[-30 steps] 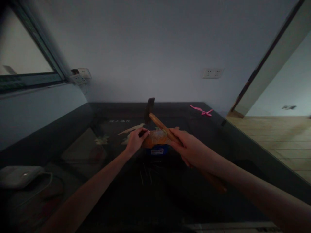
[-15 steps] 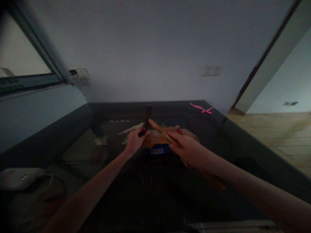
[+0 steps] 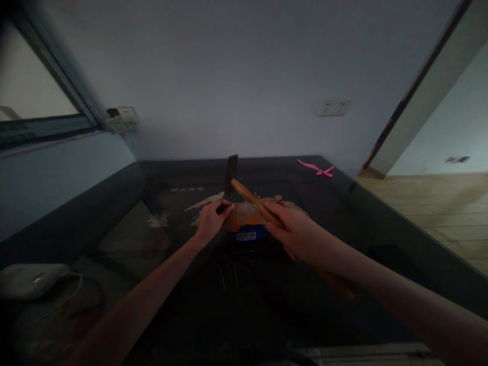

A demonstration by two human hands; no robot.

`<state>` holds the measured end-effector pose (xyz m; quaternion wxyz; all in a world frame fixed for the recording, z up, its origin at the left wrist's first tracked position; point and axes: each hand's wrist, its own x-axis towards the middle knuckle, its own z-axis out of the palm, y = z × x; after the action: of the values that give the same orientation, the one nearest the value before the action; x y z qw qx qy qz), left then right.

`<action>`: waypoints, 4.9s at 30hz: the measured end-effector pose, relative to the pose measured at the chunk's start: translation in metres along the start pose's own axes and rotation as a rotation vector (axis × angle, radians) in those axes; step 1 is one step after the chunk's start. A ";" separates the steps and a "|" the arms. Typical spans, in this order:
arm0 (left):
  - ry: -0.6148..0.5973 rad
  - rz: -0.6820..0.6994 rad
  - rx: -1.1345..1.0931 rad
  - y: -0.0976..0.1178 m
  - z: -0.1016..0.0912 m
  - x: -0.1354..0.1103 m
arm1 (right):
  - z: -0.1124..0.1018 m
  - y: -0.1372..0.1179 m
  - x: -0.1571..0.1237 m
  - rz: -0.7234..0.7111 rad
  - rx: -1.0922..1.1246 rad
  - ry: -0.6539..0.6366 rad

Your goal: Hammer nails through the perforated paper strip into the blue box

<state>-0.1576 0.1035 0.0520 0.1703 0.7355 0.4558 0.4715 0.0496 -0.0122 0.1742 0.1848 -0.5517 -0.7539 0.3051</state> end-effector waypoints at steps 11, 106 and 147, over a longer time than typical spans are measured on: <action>0.013 -0.011 -0.006 -0.001 0.001 0.000 | 0.002 0.007 -0.002 0.044 0.055 -0.031; -0.132 0.015 -0.155 0.003 0.000 0.016 | 0.058 0.079 -0.010 0.000 0.856 0.213; -0.102 -0.035 -0.053 -0.001 0.003 0.012 | -0.009 0.012 0.004 -0.072 0.222 0.055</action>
<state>-0.1535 0.1141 0.0561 0.2207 0.7457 0.4467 0.4423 0.0627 -0.0041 0.1721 0.2762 -0.5086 -0.7294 0.3649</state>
